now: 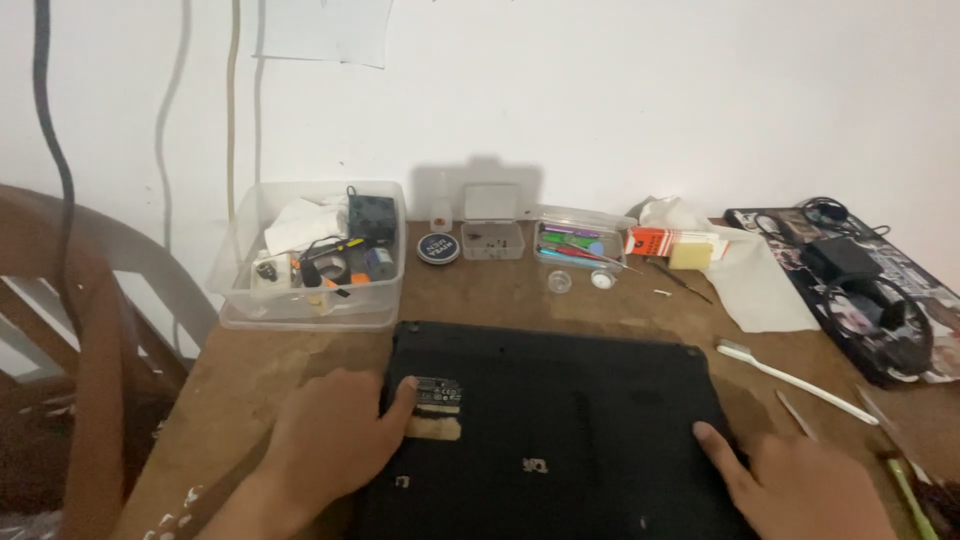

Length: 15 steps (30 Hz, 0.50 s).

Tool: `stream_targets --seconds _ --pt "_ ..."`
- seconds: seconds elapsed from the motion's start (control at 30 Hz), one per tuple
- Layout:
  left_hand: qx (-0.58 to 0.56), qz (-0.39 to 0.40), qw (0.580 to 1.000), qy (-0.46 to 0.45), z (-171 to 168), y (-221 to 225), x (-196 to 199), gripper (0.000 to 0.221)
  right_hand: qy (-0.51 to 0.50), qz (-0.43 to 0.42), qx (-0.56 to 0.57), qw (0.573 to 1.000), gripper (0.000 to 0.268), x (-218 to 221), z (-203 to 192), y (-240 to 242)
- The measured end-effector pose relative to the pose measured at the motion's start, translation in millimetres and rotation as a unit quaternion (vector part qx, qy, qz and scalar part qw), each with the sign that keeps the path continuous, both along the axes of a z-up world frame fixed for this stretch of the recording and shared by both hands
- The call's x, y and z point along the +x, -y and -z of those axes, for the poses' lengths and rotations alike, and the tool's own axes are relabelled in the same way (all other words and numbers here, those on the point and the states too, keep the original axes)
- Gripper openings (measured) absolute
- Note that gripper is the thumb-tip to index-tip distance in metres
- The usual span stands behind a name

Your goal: Disassembling a laptop by unscrewing the back panel and removing internal components such as the hard drive.

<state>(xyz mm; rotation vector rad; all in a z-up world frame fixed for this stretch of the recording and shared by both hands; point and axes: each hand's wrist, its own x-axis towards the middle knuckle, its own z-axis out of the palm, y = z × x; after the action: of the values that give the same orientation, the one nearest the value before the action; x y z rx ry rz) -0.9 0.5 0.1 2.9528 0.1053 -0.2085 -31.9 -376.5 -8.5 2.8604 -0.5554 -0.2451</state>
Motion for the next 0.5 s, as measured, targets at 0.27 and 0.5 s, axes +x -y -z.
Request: stream_targets --seconds 0.27,0.5 --pt "0.078 -0.023 0.997 0.015 10 5 -1 0.066 0.01 -0.002 0.099 0.995 0.078 -13 -14 -3" --pt "0.094 0.033 0.951 0.293 79 -17 25 0.052 0.146 0.053 0.104 0.982 0.04 -29 -2 65"
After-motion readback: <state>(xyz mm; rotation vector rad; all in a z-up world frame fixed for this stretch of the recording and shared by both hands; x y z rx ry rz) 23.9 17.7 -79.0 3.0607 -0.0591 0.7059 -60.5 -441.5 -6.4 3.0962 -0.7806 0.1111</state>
